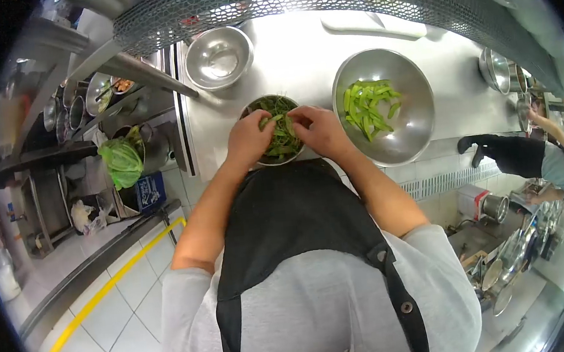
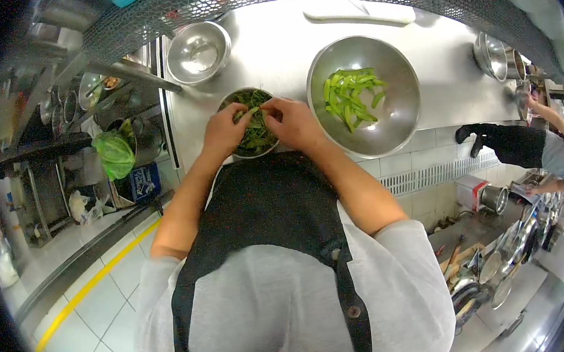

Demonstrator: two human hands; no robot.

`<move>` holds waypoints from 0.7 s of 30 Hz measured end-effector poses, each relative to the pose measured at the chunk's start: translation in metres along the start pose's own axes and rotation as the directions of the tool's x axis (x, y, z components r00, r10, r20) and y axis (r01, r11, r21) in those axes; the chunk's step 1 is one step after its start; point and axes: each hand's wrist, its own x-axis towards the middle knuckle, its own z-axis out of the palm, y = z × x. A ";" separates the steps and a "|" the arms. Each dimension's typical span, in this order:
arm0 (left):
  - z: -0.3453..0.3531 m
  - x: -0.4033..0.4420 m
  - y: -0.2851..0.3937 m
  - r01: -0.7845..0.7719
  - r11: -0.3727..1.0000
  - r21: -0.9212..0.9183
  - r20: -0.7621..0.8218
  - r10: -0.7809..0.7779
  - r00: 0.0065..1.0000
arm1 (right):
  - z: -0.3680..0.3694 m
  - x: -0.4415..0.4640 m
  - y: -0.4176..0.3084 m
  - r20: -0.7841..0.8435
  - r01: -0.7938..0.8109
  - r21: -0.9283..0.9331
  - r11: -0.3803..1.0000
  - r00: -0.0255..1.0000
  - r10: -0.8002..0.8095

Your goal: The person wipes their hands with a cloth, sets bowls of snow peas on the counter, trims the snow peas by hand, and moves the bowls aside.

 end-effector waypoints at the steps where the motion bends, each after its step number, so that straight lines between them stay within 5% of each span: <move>1: 0.004 0.003 0.001 -0.017 0.984 0.180 0.080 0.003 0.997 | -0.001 0.003 0.000 0.005 -0.001 -0.016 1.000 1.000 0.001; 8: -0.005 -0.003 0.003 -0.137 0.973 0.183 0.012 0.137 0.990 | 0.001 0.003 0.007 -0.015 0.054 -0.038 0.998 0.998 -0.054; 15: -0.014 -0.016 0.007 -0.281 0.910 0.307 0.011 0.291 0.957 | 0.003 0.009 -0.008 0.156 -0.056 0.023 0.998 0.986 0.052; 18: -0.008 -0.016 0.014 -0.381 0.897 0.225 -0.021 0.395 0.918 | 0.015 0.010 0.013 0.124 -0.018 -0.007 1.000 0.992 0.018; 20: -0.007 -0.018 0.020 -0.259 0.939 0.226 0.054 0.253 0.966 | 0.012 0.006 0.017 0.061 0.076 -0.051 0.996 0.995 -0.073; 21: -0.007 -0.019 0.017 -0.333 0.934 0.127 -0.013 0.337 0.941 | 0.009 0.004 0.017 0.036 0.083 -0.017 0.996 0.996 -0.082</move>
